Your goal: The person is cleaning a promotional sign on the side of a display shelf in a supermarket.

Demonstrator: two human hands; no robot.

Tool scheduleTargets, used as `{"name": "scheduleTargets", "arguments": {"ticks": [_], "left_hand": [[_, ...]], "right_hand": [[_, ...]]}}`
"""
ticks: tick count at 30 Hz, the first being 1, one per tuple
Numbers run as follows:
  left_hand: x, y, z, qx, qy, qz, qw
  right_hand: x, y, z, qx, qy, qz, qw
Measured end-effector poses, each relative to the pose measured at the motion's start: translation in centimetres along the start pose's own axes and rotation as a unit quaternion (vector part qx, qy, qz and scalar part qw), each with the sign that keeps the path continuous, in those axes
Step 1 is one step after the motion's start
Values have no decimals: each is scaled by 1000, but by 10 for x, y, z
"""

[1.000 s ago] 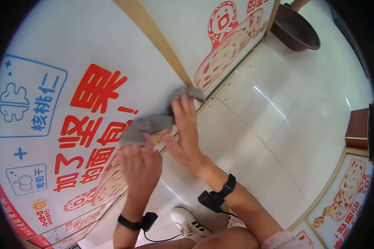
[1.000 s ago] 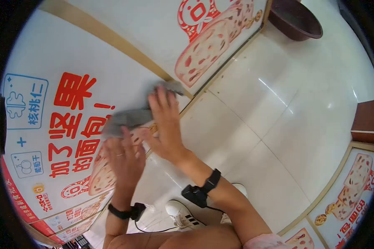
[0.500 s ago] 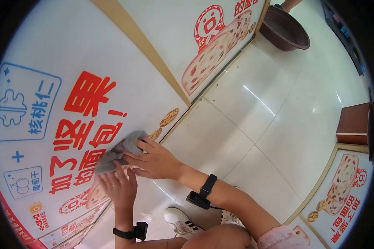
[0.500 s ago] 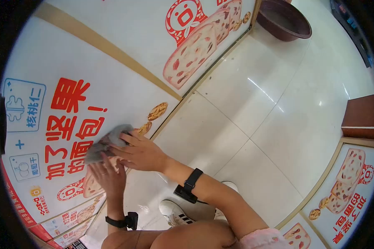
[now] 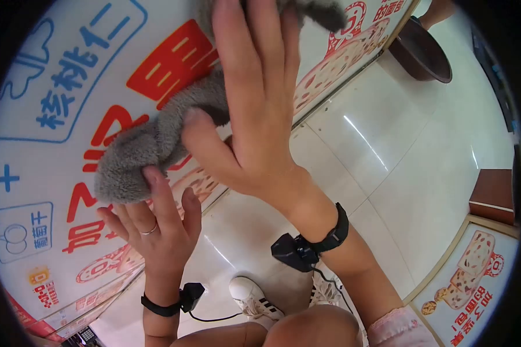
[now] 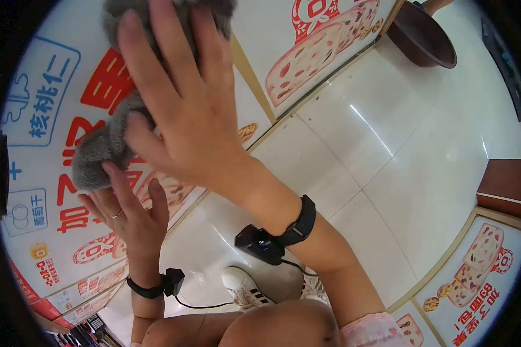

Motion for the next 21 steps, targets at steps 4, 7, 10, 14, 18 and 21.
{"name": "scheduleTargets", "arguments": {"ticks": [4,7,10,14,18,21], "left_hand": [[-6,14,4,14,31,-10,999],[-16,45,3,0,60,44,997],[-32,107,-10,7,28,46,998],[-46,155,0,24,61,11,998],[-58,176,11,37,73,-33,996],[-78,199,28,32,98,-116,988]], "right_hand": [[-8,-11,-11,-5,29,-12,999],[-30,20,-42,47,70,-94,992],[-48,78,-43,54,-67,-171,982],[-69,133,-52,88,-103,-223,965],[-80,170,-42,48,-129,-269,953],[-80,203,-7,26,-106,-324,940]]}}
Point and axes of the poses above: each hand's wrist, its own y-axis away from the middle knuckle, its own x-axis out of the back of the hand, z = x × y, the point moved 10 cm from there along -y, towards the middle knuckle, and after that the axes turned 12 degrees about -x, right-handed, at the moved point
